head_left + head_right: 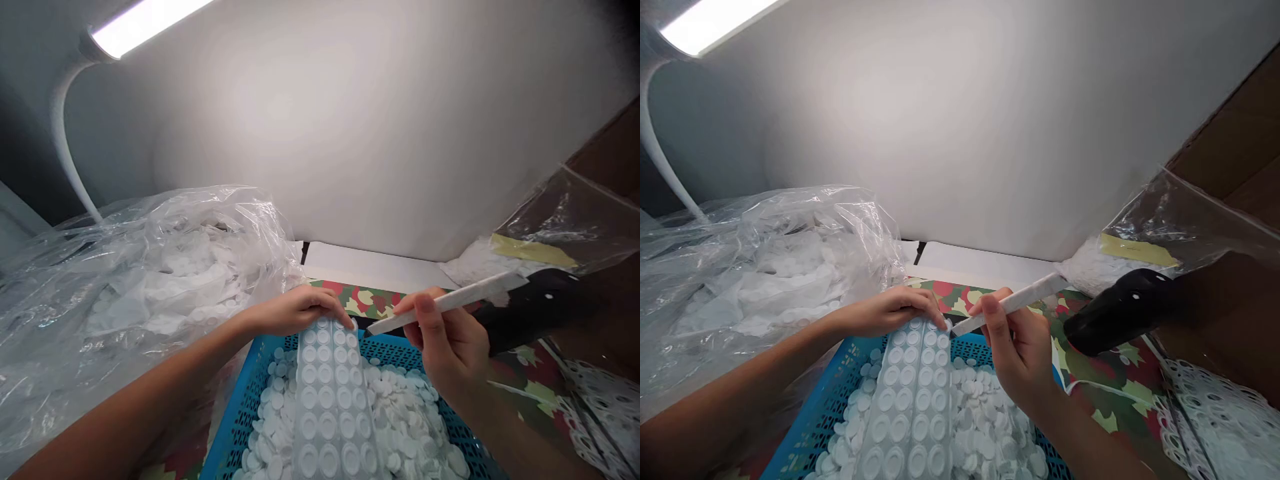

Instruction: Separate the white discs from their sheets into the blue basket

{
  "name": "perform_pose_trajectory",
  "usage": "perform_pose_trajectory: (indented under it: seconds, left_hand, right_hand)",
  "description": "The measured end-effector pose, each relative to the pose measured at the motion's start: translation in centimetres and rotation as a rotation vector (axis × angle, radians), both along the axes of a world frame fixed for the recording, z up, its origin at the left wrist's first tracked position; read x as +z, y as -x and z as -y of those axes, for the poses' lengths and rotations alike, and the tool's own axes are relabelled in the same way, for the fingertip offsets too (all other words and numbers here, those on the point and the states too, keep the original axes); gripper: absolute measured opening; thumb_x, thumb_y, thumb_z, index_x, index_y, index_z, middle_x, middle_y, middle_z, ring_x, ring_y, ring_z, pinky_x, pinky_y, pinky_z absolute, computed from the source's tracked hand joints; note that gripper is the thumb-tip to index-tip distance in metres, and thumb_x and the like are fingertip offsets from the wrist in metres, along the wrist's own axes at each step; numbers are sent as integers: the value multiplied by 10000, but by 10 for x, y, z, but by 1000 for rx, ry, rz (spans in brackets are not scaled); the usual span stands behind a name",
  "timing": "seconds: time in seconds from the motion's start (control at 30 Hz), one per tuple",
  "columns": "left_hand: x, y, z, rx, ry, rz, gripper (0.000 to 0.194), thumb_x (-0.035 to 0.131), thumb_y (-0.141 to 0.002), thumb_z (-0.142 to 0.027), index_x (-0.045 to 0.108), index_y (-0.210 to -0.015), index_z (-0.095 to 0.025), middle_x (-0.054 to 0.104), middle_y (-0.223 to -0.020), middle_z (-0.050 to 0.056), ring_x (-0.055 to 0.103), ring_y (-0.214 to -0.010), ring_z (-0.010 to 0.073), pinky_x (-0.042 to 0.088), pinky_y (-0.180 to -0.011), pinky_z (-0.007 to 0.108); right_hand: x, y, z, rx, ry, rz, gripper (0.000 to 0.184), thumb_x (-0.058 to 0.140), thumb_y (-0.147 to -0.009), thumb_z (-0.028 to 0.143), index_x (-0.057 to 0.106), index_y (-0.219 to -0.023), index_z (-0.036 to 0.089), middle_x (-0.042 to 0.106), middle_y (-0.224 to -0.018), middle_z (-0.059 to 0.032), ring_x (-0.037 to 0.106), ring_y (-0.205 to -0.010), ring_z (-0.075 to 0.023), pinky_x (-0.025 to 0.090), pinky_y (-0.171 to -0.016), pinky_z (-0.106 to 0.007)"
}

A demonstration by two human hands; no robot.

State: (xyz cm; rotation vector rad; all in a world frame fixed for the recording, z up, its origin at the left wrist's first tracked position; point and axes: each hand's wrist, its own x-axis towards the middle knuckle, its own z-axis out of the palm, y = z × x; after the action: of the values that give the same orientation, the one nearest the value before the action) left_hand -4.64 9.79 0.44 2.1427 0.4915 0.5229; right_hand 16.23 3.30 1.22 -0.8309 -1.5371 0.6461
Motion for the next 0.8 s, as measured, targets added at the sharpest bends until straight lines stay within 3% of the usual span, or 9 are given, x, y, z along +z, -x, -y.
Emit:
perform_pose_trajectory:
  seconds: [0.33,0.8]
  left_hand:
    - [-8,-2,-1,83,-181,-103,352,412,-892,-46,669,-1055,-223,661,-1042,30,606,-916,126,465,-794,225]
    - [-11,-2,-3,42,-171,-111,357,419,-872,-18,676,-1023,-216,672,-1055,21,611,-939,118,468,-818,221]
  right_hand:
    - [-3,-3,-6,-26,52,192,264,465,-932,323,608,-780,162,369,-525,40,344,-444,-79,241,-423,-243]
    - [-7,-9,-7,60,58,340,223,468,-933,308,619,-842,173,447,-586,23,397,-526,-96,303,-493,-242]
